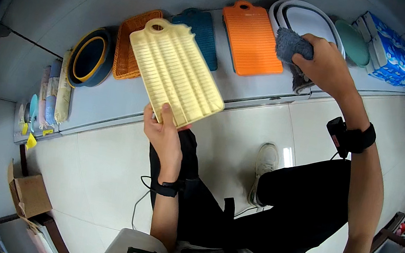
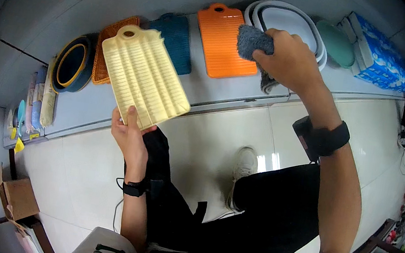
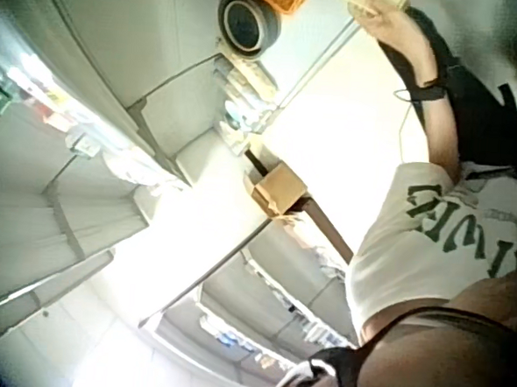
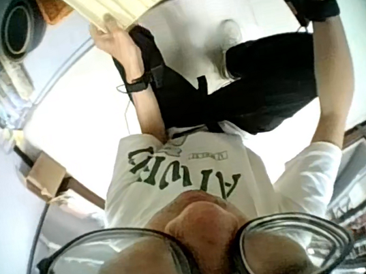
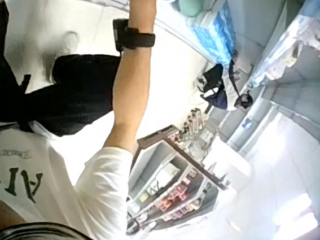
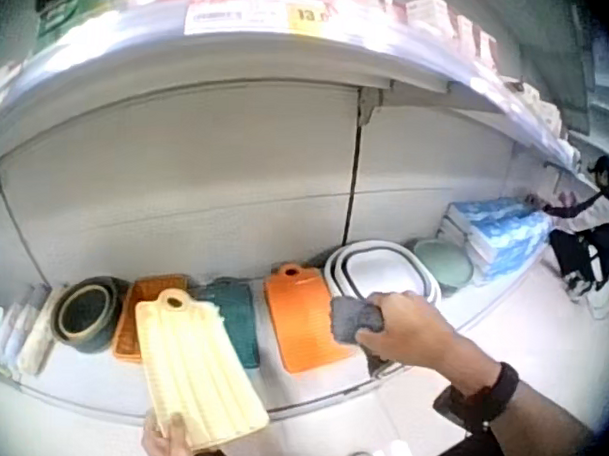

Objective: Using a grey cloth to wipe down and clean plastic buckets, a basket, and washboards on a supermarket shelf.

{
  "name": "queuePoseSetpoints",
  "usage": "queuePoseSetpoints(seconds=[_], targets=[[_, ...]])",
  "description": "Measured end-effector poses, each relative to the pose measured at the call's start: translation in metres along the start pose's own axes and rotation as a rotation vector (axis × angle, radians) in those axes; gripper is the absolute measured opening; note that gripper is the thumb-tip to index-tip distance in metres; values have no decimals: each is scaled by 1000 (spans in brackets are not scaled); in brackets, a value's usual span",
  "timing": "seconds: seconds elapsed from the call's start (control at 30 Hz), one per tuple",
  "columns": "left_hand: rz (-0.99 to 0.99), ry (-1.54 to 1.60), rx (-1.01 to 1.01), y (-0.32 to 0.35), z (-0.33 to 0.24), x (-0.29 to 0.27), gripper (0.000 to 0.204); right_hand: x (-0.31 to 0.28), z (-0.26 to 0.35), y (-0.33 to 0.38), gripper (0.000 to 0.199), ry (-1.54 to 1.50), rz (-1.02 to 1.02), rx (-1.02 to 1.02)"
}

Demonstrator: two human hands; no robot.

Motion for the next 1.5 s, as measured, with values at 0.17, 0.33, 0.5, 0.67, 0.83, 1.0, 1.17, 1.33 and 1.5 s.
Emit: queuePoseSetpoints(seconds=[0.17, 0.33, 0.5, 0.67, 0.83, 1.0, 1.17, 1.33, 1.5], targets=[[113, -239, 341, -26, -22, 2, 39, -3, 13, 3, 53, 84, -96, 32], [11, -488, 713, -51, -40, 25, 37, -8, 16, 16, 50, 82, -118, -23], [127, -409, 1131, -79, -56, 40, 20, -18, 18, 22, 46, 107, -151, -35], [475, -954, 1385, -99, -29, 59, 37, -13, 14, 23, 43, 104, -186, -68], [635, -1126, 1366, -107, 39, 64, 26, -28, 18, 35, 45, -14, -96, -74], [738, -1305, 1400, -129, 59, 70, 26, -35, 30, 52, 47, 42, -85, 22], [659, -1415, 1404, -179, 93, 75, 33, -37, 30, 55, 46, 60, -74, -12], [773, -1387, 1297, -187, 123, 79, 45, -40, 25, 62, 45, 89, -59, 9], [872, -1380, 1191, -188, 136, 69, 48, -42, 26, 63, 43, 26, 22, 46]])
Point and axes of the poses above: each hand's wrist, its own y-axis away from the middle knuckle, its own x-axis out of the palm, z = x × y, the point moved 1 cm from there along -y, towards the middle knuckle, and after that the axes turned 10 degrees about y, right-handed, at the moved point
